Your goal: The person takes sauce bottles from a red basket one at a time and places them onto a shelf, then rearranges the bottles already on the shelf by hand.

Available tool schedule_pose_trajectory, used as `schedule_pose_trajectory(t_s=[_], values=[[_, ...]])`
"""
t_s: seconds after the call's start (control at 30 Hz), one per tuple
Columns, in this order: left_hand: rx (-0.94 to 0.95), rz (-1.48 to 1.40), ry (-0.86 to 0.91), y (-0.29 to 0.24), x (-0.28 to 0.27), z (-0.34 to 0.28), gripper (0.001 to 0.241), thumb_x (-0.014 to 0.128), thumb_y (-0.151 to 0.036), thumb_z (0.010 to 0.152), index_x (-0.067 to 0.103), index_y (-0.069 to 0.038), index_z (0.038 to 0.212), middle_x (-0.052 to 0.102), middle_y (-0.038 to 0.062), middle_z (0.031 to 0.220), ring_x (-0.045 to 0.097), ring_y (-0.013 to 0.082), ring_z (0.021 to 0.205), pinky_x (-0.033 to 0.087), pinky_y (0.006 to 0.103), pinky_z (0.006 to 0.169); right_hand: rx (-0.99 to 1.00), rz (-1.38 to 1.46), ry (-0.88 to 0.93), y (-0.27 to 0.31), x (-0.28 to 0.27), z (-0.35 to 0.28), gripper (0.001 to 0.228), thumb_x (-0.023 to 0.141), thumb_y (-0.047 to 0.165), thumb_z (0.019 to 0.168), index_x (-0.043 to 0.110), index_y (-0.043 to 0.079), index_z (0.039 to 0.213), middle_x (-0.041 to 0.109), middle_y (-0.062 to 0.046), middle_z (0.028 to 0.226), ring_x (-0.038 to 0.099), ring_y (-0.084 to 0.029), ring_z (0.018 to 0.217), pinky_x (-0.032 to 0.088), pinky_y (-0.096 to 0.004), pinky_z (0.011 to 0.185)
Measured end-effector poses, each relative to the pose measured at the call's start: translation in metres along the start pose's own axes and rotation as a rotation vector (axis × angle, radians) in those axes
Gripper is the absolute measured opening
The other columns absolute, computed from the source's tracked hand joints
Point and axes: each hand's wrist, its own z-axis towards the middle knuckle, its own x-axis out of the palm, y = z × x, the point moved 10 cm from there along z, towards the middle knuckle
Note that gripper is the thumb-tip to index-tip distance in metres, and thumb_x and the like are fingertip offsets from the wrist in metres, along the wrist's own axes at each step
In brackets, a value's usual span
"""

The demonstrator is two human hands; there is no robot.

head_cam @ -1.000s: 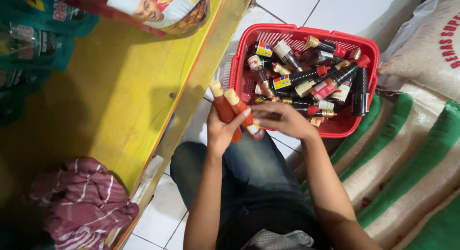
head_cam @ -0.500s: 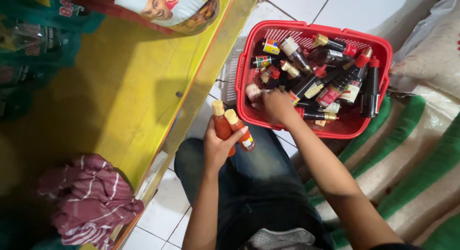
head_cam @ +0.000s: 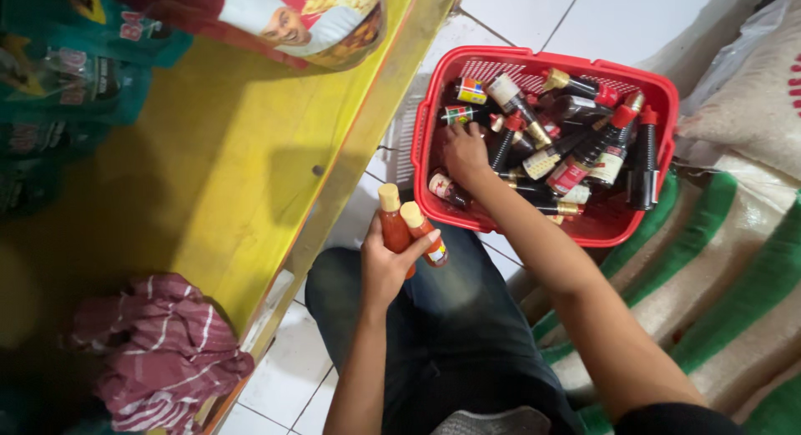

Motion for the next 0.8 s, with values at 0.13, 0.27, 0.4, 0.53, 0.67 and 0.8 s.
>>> schedule_pose_trajectory(t_s=[0.13, 0.27, 0.4, 0.53, 0.67, 0.8], values=[[0.012, -0.014, 0.01, 0.0, -0.004, 0.005, 0.044, 0.089, -0.016, 0.079, 0.063, -0.003, 0.112, 0.074, 0.005, 0.098, 0.071, 0.0122, 0.089, 0.058, 0.0295, 0.084, 0.067, 0.126, -0.003, -0.006, 0.015, -0.008, 0.029, 0.053, 0.025, 0.095, 0.079, 0.012, 0.1, 0.069, -0.016, 0.125, 0.062, -0.029, 0.112, 0.036, -0.051, 0.104], [-0.061, -0.01, -0.006, 0.009, -0.007, -0.003, 0.042, 0.089, -0.015, 0.079, 0.064, -0.003, 0.111, 0.074, 0.006, 0.097, 0.07, 0.0125, 0.087, 0.057, 0.0298, 0.082, 0.221, 0.056, 0.104, -0.006, 0.039, 0.03, 0.028, 0.053, 0.015, 0.099, 0.078, 0.004, 0.102, 0.073, -0.019, 0.106, 0.067, -0.029, 0.102, 0.035, -0.051, 0.111], [-0.073, -0.003, -0.032, 0.018, -0.012, -0.002, 0.044, 0.09, -0.014, 0.076, 0.064, -0.003, 0.11, 0.074, 0.006, 0.099, 0.071, 0.0129, 0.088, 0.058, 0.0299, 0.082, 0.388, 0.094, 0.005, -0.02, 0.037, 0.043, 0.027, 0.052, 0.012, 0.097, 0.071, -0.004, 0.106, 0.075, -0.018, 0.093, 0.071, -0.029, 0.088, 0.037, -0.053, 0.103], [-0.089, 0.048, -0.052, 0.02, -0.016, -0.001, 0.047, 0.091, -0.016, 0.074, 0.064, -0.003, 0.11, 0.074, 0.007, 0.097, 0.071, 0.0134, 0.085, 0.058, 0.0302, 0.081, 0.479, 0.182, -0.039, -0.032, 0.031, 0.044, 0.028, 0.051, 0.009, 0.098, 0.063, -0.008, 0.117, 0.076, -0.014, 0.084, 0.073, -0.027, 0.079, 0.034, -0.056, 0.114], [-0.083, 0.105, -0.044, 0.007, -0.01, -0.002, 0.051, 0.09, -0.02, 0.074, 0.063, -0.003, 0.114, 0.075, 0.007, 0.097, 0.071, 0.0127, 0.085, 0.058, 0.0303, 0.079, 0.557, 0.163, -0.024, -0.036, 0.025, 0.042, 0.031, 0.053, 0.006, 0.094, 0.061, -0.008, 0.12, 0.076, -0.013, 0.081, 0.073, -0.026, 0.081, 0.033, -0.056, 0.116], [-0.041, 0.09, -0.011, -0.005, -0.004, -0.005, 0.049, 0.09, -0.021, 0.075, 0.064, -0.004, 0.114, 0.076, 0.005, 0.095, 0.073, 0.0127, 0.084, 0.059, 0.0304, 0.079, 0.592, 0.165, -0.118, -0.039, 0.005, 0.043, 0.031, 0.054, 0.007, 0.093, 0.059, -0.01, 0.12, 0.075, -0.017, 0.088, 0.073, -0.026, 0.085, 0.033, -0.055, 0.115]])
